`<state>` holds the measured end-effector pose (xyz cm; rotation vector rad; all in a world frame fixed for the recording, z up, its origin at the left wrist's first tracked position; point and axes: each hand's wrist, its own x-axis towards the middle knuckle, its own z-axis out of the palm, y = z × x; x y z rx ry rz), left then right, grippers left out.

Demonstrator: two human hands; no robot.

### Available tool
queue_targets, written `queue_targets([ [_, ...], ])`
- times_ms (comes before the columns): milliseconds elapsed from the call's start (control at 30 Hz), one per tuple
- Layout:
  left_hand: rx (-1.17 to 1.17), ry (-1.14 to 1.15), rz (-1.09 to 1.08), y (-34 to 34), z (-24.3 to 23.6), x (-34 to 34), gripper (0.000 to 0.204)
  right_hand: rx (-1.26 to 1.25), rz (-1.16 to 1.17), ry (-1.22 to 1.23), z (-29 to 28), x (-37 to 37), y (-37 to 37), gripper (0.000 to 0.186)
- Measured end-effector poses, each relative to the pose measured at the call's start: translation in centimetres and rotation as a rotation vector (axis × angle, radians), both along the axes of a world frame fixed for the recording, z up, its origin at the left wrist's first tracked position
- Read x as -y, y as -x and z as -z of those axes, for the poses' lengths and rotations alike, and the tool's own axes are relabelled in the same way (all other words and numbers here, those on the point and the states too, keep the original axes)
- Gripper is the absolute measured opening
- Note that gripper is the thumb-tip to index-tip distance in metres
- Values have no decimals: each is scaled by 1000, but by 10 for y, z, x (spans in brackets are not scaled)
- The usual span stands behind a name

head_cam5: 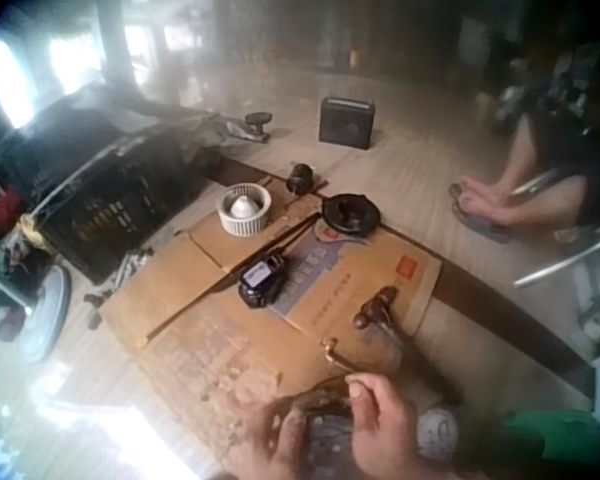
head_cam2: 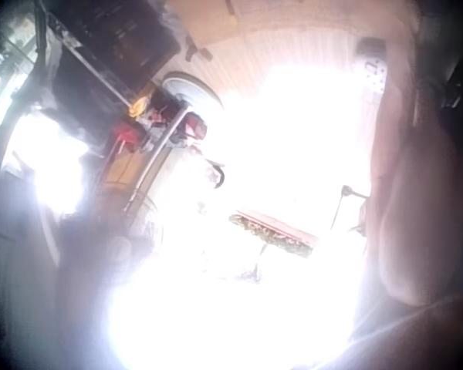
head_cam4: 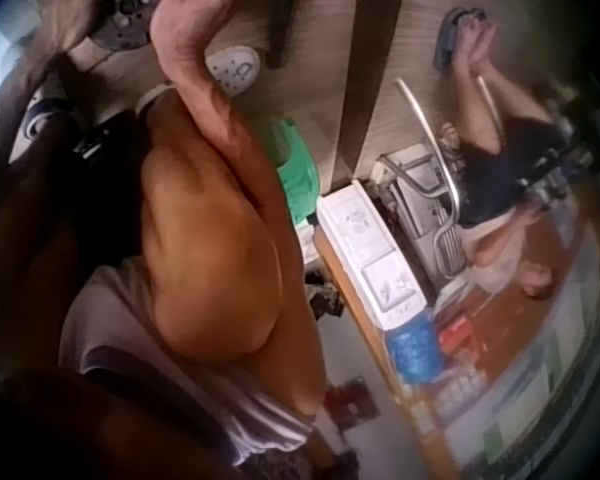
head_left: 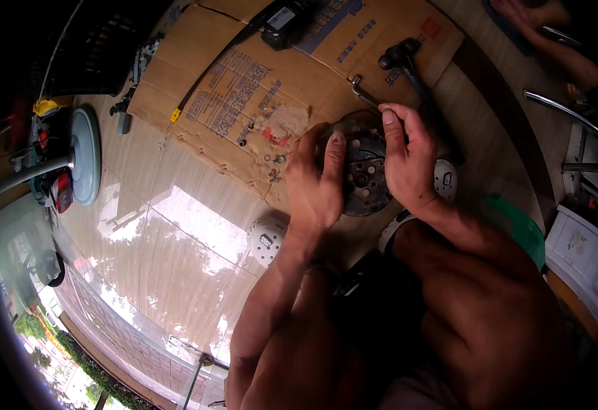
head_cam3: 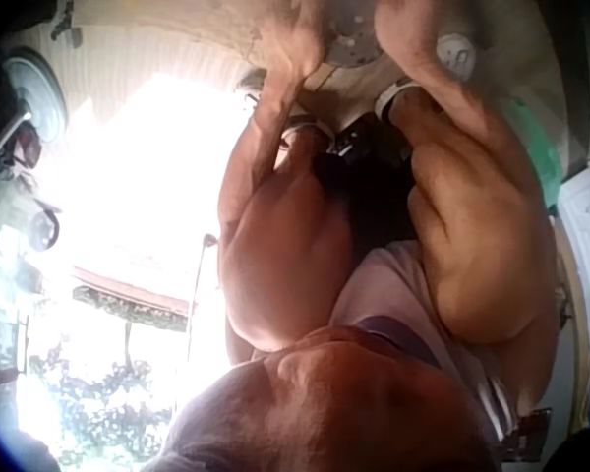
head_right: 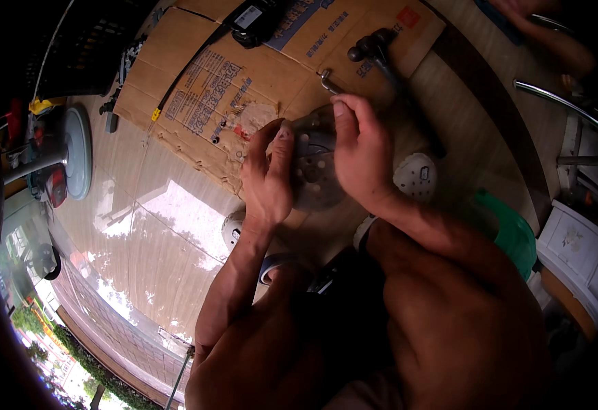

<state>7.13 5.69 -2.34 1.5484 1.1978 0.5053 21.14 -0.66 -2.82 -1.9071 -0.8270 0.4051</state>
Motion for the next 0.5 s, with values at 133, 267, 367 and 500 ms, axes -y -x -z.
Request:
queue_targets([
  [133,48,-47,-55,-1,3,2,43,36,-7,-41,3,0,1,17],
  [267,76,-45,-79,-2,5,3,42,15,-10,-21,-1,0,0,17],
  [367,66,-104,-54,-2,3,3,42,24,-11,-31,1,1,1,17],
  [500,73,-77,-65,0,4,2,43,41,-19,-35,1,0,1,16],
])
